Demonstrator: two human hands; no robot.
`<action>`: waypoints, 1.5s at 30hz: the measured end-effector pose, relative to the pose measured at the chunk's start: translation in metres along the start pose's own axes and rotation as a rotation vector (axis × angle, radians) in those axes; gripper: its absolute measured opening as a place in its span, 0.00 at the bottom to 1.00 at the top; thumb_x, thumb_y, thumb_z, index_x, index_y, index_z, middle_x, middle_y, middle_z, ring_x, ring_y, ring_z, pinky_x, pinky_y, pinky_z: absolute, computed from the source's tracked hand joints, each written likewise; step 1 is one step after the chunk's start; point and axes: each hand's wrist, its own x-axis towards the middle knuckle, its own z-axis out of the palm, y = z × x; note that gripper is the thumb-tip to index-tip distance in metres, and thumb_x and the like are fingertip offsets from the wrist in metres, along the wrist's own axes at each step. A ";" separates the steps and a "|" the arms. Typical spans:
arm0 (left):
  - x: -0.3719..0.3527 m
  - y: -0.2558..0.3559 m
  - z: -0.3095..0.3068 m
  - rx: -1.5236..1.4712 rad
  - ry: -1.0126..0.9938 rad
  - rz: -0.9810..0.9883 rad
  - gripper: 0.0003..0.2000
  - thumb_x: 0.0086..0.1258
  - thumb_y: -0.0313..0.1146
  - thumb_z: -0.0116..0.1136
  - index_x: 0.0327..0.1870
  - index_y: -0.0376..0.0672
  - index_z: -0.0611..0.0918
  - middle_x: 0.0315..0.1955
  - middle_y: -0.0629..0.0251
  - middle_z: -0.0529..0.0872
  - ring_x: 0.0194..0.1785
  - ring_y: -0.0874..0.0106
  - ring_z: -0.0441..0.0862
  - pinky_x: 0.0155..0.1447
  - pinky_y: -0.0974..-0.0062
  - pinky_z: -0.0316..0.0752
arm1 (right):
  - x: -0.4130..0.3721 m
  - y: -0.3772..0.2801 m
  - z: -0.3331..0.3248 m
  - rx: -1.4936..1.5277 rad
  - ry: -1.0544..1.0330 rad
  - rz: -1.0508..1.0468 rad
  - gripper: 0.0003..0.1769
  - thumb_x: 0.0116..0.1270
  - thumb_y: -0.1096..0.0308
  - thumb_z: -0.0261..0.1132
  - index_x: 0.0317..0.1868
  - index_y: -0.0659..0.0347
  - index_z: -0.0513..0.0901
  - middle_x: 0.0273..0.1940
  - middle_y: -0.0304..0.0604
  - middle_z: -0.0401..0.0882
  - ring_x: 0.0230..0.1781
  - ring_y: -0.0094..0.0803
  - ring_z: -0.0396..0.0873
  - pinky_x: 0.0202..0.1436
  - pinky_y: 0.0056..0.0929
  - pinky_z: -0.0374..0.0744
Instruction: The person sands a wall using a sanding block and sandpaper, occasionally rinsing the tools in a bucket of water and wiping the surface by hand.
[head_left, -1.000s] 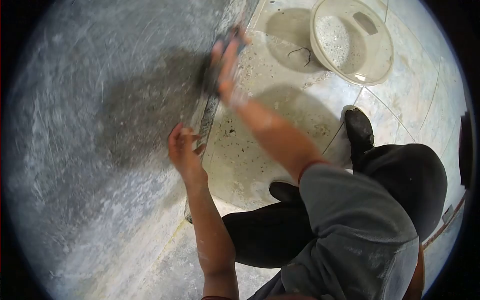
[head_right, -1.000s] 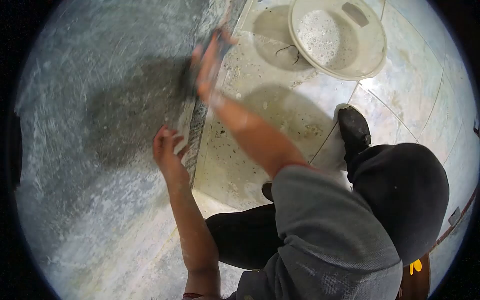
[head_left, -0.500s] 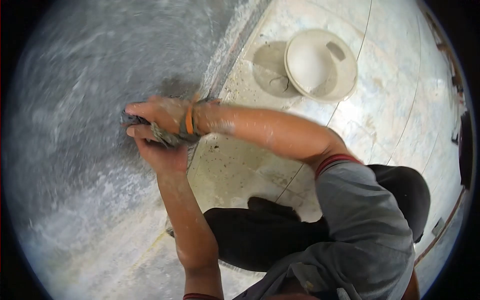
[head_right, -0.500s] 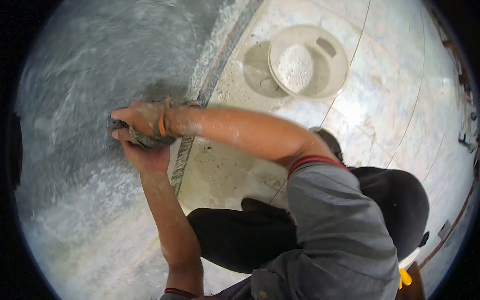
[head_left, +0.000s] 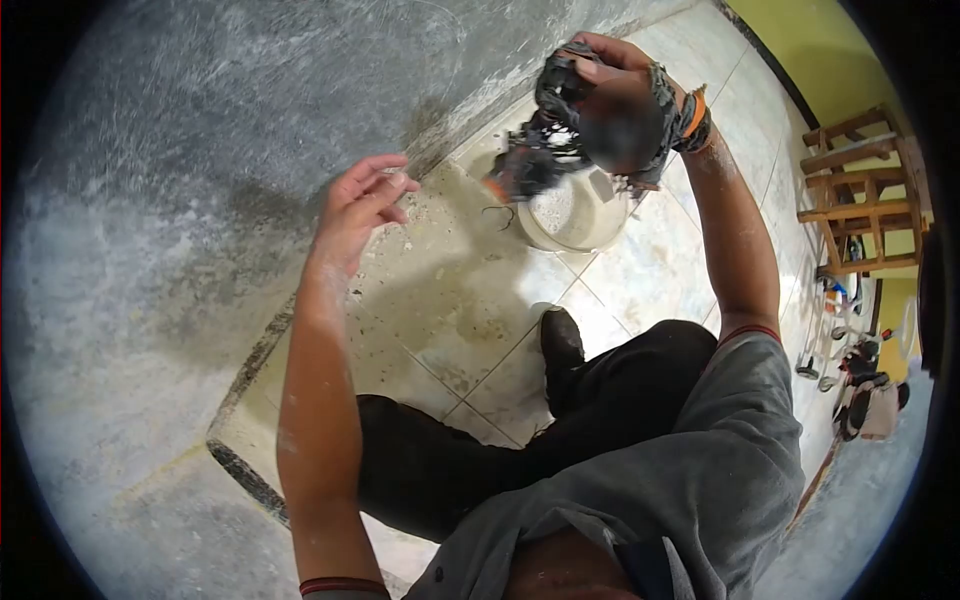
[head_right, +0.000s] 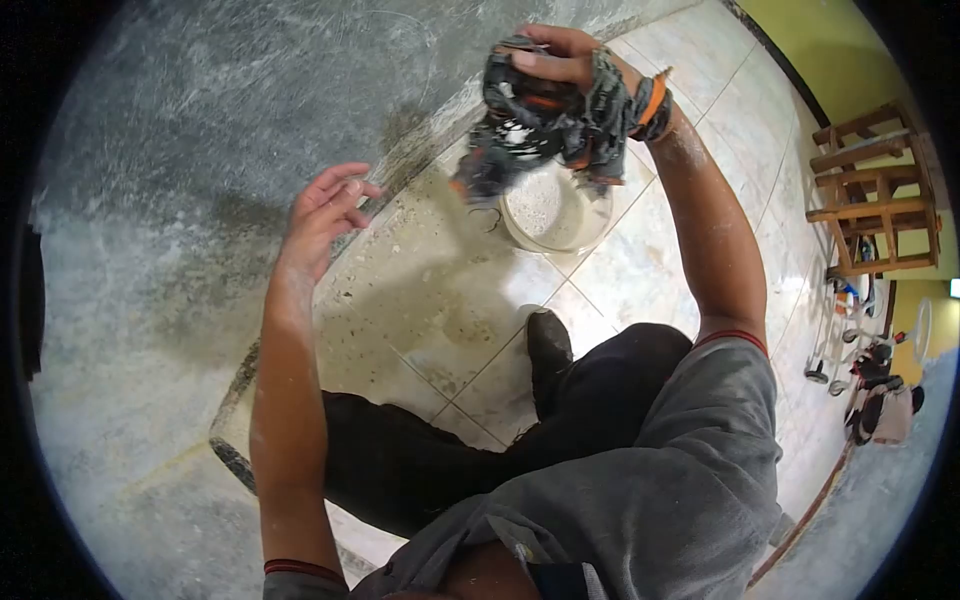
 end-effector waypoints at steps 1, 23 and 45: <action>0.000 0.001 -0.002 -0.010 0.015 0.004 0.17 0.75 0.39 0.59 0.59 0.44 0.79 0.45 0.62 0.86 0.35 0.80 0.79 0.47 0.75 0.79 | -0.004 0.003 -0.005 -0.007 -0.017 -0.002 0.25 0.72 0.55 0.65 0.61 0.63 0.75 0.50 0.38 0.82 0.50 0.23 0.80 0.59 0.24 0.79; -0.075 -0.132 -0.170 1.085 0.068 -0.660 0.31 0.60 0.52 0.69 0.63 0.49 0.79 0.59 0.55 0.81 0.64 0.57 0.77 0.65 0.61 0.72 | -0.014 0.325 0.061 -1.978 -0.519 0.056 0.18 0.58 0.55 0.66 0.45 0.53 0.88 0.35 0.42 0.85 0.43 0.40 0.82 0.57 0.48 0.74; -0.042 -0.146 -0.168 1.074 0.020 -0.586 0.30 0.60 0.53 0.67 0.62 0.49 0.79 0.61 0.57 0.80 0.65 0.57 0.76 0.66 0.61 0.71 | -0.025 0.348 0.060 -1.694 -0.773 0.247 0.12 0.58 0.55 0.66 0.40 0.45 0.88 0.46 0.44 0.86 0.43 0.40 0.83 0.43 0.42 0.81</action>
